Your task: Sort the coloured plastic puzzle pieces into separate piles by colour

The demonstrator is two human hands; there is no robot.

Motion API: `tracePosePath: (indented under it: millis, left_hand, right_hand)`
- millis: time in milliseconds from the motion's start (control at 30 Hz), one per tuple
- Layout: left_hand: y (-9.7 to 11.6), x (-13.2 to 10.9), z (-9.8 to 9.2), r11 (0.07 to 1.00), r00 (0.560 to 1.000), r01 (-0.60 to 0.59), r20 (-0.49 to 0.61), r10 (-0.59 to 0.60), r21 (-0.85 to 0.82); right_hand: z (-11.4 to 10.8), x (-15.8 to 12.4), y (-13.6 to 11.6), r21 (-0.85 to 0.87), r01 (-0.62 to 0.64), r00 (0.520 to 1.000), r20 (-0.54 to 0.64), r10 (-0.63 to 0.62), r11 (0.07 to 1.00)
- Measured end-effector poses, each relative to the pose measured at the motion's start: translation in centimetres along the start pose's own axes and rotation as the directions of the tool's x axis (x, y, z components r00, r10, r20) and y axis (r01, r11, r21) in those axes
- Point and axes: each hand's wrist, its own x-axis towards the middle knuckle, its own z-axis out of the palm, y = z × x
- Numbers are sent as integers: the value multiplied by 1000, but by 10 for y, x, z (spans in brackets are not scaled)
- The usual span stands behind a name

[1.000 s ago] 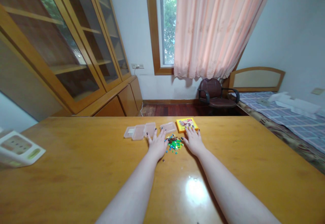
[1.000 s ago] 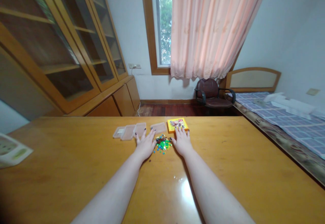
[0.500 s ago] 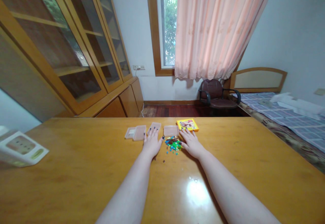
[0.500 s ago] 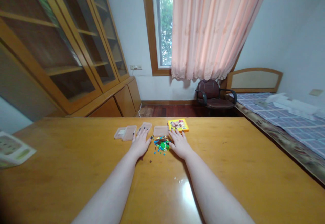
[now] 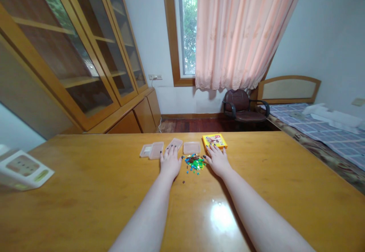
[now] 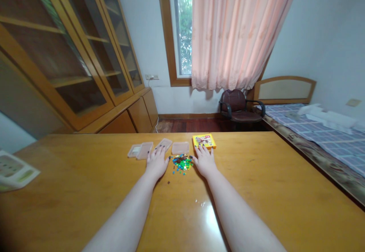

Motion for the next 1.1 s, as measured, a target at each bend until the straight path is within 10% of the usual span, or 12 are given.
tracePosePath:
  millis: [300,1100]
  left_hand:
    - [6,2,10,999,999,-33,-29,32,-20]
    - [8,-1,5,995,994,-94,50,96,-40]
  right_hand:
    - [-11,-10,-14,56,318,940,108,-322,946]
    - [-1,-1,-4,-7,99,993,67,-98,995]
